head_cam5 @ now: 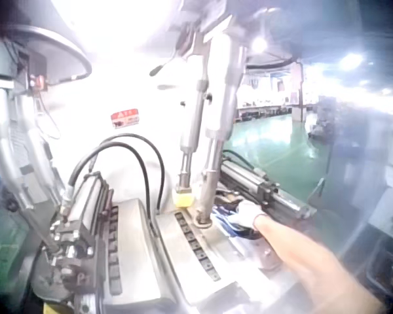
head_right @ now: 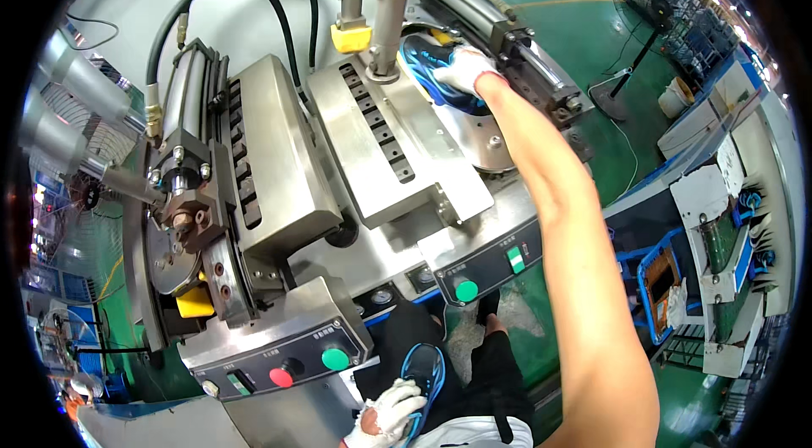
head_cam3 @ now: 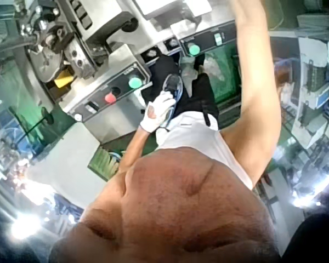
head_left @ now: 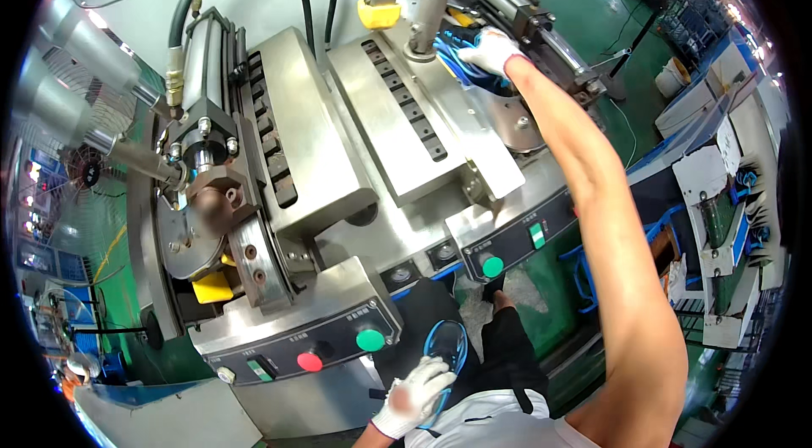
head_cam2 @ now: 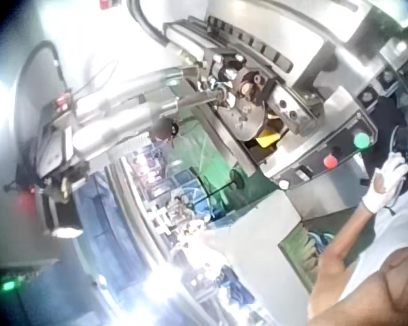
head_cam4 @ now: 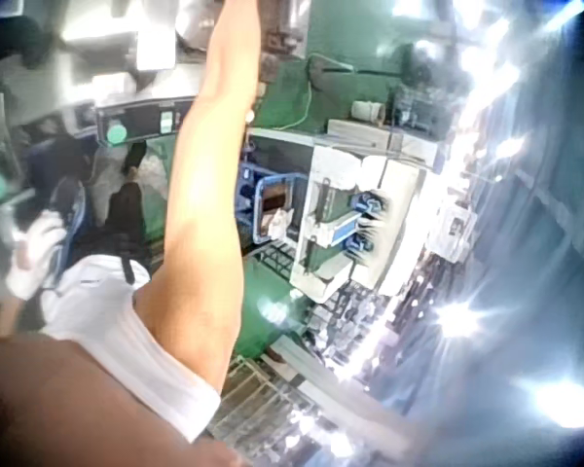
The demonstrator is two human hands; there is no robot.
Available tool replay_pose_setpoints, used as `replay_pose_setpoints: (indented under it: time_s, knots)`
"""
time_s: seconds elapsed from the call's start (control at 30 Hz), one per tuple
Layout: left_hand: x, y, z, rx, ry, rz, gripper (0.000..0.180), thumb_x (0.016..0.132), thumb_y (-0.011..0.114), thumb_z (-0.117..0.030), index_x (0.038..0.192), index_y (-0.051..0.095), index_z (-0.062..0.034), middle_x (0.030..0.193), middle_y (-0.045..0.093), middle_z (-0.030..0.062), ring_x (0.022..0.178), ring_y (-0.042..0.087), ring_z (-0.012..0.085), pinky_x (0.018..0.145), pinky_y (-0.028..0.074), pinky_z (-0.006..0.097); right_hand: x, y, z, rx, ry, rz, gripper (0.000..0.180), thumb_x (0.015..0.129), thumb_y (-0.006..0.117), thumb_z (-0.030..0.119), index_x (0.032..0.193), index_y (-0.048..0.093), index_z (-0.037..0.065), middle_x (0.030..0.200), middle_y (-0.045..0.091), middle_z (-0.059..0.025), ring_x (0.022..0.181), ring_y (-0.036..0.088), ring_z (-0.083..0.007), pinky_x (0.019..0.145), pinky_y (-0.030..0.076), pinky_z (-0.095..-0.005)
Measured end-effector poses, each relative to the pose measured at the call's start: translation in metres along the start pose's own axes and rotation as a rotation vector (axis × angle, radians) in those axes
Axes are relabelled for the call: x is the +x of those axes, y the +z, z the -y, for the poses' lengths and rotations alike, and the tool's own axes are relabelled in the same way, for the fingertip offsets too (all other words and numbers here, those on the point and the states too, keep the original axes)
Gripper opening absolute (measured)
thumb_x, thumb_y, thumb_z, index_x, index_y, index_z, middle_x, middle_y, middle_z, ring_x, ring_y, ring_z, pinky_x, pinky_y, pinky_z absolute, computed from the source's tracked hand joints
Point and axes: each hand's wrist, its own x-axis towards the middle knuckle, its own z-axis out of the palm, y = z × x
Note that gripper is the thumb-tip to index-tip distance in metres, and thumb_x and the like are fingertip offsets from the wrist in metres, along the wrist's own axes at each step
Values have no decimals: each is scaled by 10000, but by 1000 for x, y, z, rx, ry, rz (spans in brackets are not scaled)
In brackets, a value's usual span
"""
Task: The person repeatedly places blue and black shoe soles into a machine, presses a green button to operate it, and then removes the soles. They handle the soles one at a time, placing them on a nearby surface after processing.
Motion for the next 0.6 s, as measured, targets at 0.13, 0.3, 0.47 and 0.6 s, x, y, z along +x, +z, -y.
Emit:
replay_pose_setpoints:
  time_s: [0.13, 0.3, 0.47, 0.6]
  knots:
    - [7, -4, 1, -108, -12, -2, 469, 818, 686, -11, 1284, 684, -58, 1291, 653, 180, 1279, 627, 407, 1159, 473, 540, 26, 41, -13, -95, -29, -87, 750, 884, 616, 635, 1251, 738, -8, 1301, 700, -280, 1214, 691, -386, 1033, 546, -461]
    - [10, -22, -3, -145, -22, 26, 516, 767, 696, 6, 1279, 689, -61, 1277, 655, 177, 1290, 612, 422, 1180, 447, 583, 19, 33, -13, -182, -95, -118, 670, 920, 609, 580, 1222, 753, -1, 1290, 712, -250, 1181, 704, -402, 994, 574, -476]
    - [9, -31, -2, -175, -88, -53, 443, 751, 665, 51, 1178, 739, -45, 1236, 679, 181, 1257, 641, 419, 1174, 450, 580, 12, 41, -12, -279, -152, -150, 615, 921, 640, 541, 1113, 772, -28, 1160, 752, -248, 1089, 735, -398, 948, 592, -453]
    - [15, -30, 1, -153, -85, 58, 426, 732, 693, 0, 1152, 749, -50, 1247, 677, 167, 1251, 640, 417, 1161, 465, 577, 22, 57, -1, -209, -142, -222, 382, 869, 601, 297, 1102, 805, 74, 1142, 776, -183, 1062, 760, -333, 873, 601, -425]
